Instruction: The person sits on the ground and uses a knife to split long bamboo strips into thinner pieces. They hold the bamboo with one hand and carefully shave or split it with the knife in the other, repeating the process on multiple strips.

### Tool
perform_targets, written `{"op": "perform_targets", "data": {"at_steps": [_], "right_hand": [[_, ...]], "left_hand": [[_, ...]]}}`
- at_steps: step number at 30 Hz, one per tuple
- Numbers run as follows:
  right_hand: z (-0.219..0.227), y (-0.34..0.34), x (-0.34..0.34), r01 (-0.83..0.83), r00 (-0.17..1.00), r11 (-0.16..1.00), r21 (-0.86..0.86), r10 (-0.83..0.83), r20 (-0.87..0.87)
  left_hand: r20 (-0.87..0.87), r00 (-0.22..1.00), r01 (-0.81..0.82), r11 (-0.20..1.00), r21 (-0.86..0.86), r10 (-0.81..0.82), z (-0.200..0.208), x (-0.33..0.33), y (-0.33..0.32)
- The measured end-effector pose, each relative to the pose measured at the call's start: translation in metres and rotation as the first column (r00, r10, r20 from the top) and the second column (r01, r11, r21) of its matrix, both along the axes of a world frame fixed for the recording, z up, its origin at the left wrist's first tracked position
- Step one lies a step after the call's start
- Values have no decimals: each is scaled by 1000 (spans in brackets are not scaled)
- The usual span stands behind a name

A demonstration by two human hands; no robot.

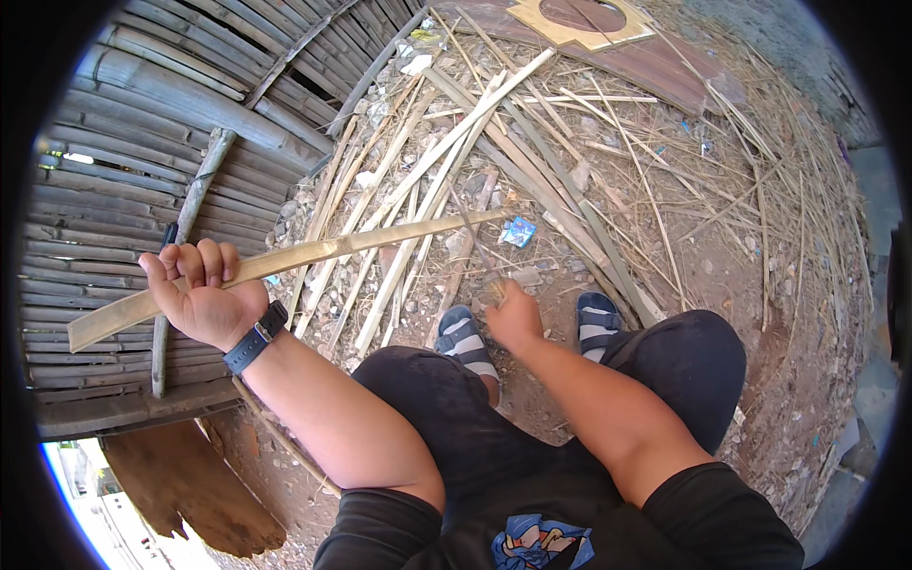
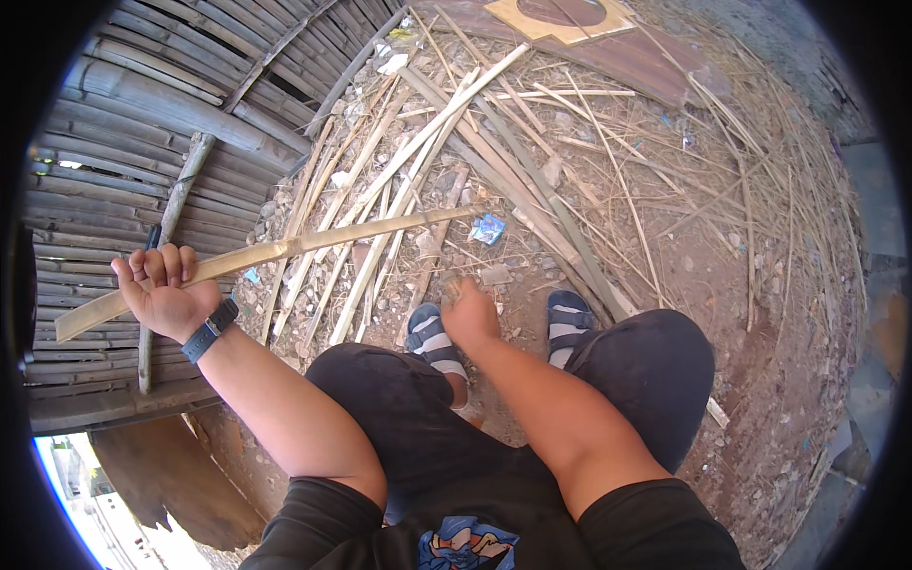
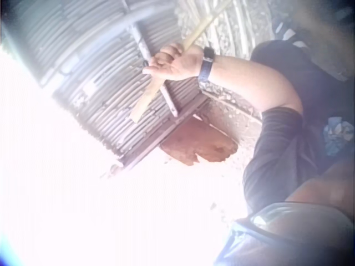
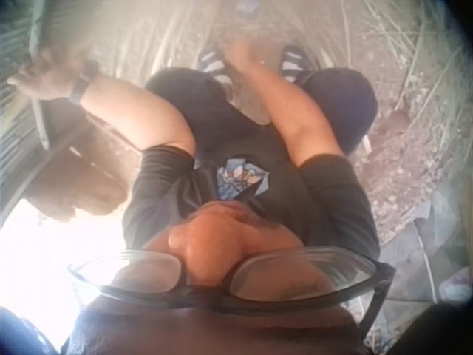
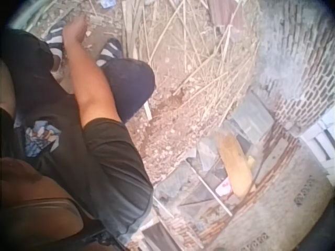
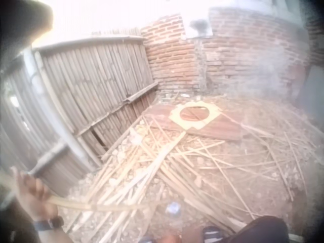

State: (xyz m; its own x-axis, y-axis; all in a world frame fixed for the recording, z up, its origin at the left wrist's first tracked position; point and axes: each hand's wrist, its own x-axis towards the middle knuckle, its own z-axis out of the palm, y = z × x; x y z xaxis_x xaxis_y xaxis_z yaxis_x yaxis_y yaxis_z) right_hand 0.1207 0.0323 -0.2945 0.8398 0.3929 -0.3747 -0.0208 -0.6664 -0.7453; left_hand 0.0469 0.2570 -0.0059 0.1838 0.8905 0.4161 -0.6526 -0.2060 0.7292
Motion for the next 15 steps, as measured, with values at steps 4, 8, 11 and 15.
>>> {"op": "perform_targets", "data": {"at_steps": [4, 8, 11, 15], "right_hand": [[53, 22, -13, -248, 968, 939, 239, 230, 101], [18, 8, -15, -184, 978, 970, 159, 164, 133], [-21, -13, -2, -19, 997, 999, -39, 21, 67], [-4, -5, -1, -40, 997, 999, 0, 40, 69]], "left_hand": [[10, 998, 69, 997, 19, -69, 3, -2, -4], [-12, 1000, 4, 1000, -24, -4, 3, -3, -2], [-8, 1000, -28, 999, -38, 27, 1, 2, 0], [3, 1000, 4, 1000, -15, -4, 2, 1, -3]]}}
